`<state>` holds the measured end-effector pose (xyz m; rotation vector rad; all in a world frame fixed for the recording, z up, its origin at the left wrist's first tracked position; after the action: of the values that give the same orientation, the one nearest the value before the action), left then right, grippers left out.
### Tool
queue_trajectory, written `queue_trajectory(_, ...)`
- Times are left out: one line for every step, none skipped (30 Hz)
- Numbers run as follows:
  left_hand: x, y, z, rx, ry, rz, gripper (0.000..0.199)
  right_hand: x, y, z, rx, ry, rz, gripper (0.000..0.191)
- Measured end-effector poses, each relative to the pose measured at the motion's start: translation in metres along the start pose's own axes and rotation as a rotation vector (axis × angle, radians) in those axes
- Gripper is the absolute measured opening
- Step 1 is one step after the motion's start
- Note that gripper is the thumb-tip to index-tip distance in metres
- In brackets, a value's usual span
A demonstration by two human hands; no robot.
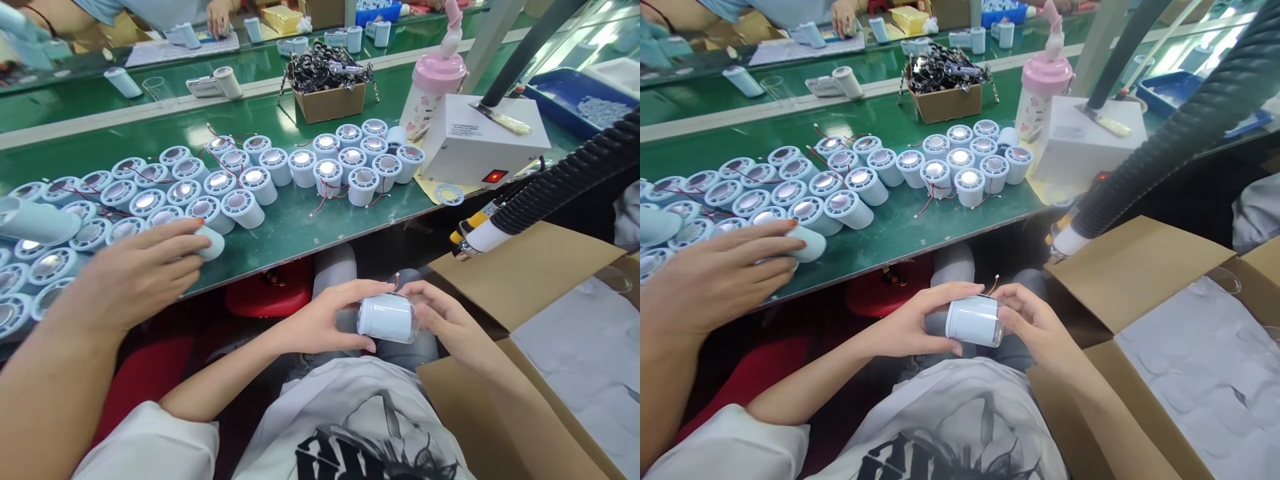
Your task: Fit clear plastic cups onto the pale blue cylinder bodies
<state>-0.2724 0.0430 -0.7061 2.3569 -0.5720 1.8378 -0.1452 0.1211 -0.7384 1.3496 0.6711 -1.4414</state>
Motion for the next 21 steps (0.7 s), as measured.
queue_trajectory(0.001,0.000,0.000,0.002,-0.006,0.010,0.081,0.002,0.000,-0.001,0.012,-0.023,0.017,0.033)
queue_trajectory(0.001,0.000,0.000,0.002,-0.011,0.020,0.081,0.005,-0.001,-0.001,0.025,-0.044,0.034,0.035)
queue_trajectory(0.001,0.000,-0.001,0.002,-0.012,0.030,0.081,0.008,-0.001,-0.002,0.035,-0.064,0.053,0.037)
queue_trajectory(0.001,0.000,-0.001,0.001,-0.008,0.037,0.081,0.010,-0.001,-0.002,0.040,-0.085,0.071,0.039)
queue_trajectory(0.001,0.000,-0.001,-0.002,-0.001,0.041,0.081,0.013,-0.001,-0.001,0.041,-0.104,0.091,0.041)
queue_trajectory(0.000,0.000,-0.001,-0.004,0.006,0.043,0.081,0.015,-0.002,0.000,0.035,-0.121,0.113,0.042)
queue_trajectory(0.000,0.001,0.000,-0.006,0.013,0.046,0.081,0.018,-0.003,0.002,0.025,-0.133,0.134,0.042)
queue_trajectory(0.000,0.001,0.000,-0.008,0.021,0.049,0.081,0.019,-0.003,0.003,0.011,-0.142,0.155,0.042)
queue_trajectory(0.000,0.001,0.000,-0.010,0.030,0.055,0.081,0.021,-0.004,0.006,-0.005,-0.149,0.172,0.042)
queue_trajectory(0.000,0.002,0.000,-0.011,0.038,0.063,0.081,0.022,-0.005,0.008,-0.020,-0.157,0.187,0.042)
queue_trajectory(0.000,0.002,0.000,-0.010,0.045,0.074,0.081,0.023,-0.005,0.010,-0.031,-0.170,0.199,0.042)
queue_trajectory(0.000,0.002,0.000,-0.009,0.050,0.084,0.082,0.024,-0.006,0.012,-0.039,-0.188,0.209,0.043)
queue_trajectory(-0.001,0.003,0.000,-0.007,0.052,0.093,0.082,0.025,-0.006,0.014,-0.043,-0.209,0.219,0.044)
queue_trajectory(-0.001,0.003,-0.001,-0.005,0.050,0.103,0.082,0.026,-0.007,0.015,-0.043,-0.231,0.229,0.043)
queue_trajectory(-0.001,0.003,-0.001,-0.003,0.044,0.114,0.082,0.026,-0.007,0.016,-0.040,-0.252,0.238,0.042)
queue_trajectory(-0.001,0.003,-0.001,-0.001,0.034,0.125,0.082,0.026,-0.006,0.017,-0.036,-0.273,0.252,0.039)
queue_trajectory(0.000,0.003,-0.002,0.002,0.022,0.135,0.081,0.027,-0.006,0.018,-0.030,-0.294,0.274,0.037)
queue_trajectory(0.001,0.003,-0.002,0.007,0.008,0.143,0.080,0.028,-0.005,0.020,-0.024,-0.314,0.302,0.037)
queue_trajectory(0.001,0.002,-0.002,0.014,-0.003,0.146,0.078,0.028,-0.004,0.022,-0.024,-0.334,0.336,0.040)
queue_trajectory(0.002,0.002,-0.002,0.022,-0.009,0.143,0.076,0.029,-0.003,0.024,-0.030,-0.353,0.374,0.045)
queue_trajectory(0.002,0.002,-0.002,0.032,-0.008,0.134,0.073,0.030,-0.002,0.026,-0.042,-0.368,0.413,0.050)
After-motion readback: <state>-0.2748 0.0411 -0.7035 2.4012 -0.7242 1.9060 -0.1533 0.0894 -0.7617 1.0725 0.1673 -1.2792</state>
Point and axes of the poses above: each hand's wrist, its own y-axis away from the middle knuckle, its own z-axis out of the palm, x = y × z, the point moved 8 cm from there along -y, towards the middle knuckle, and after that the axes turned 12 degrees about -x, right-handed, at the moved point
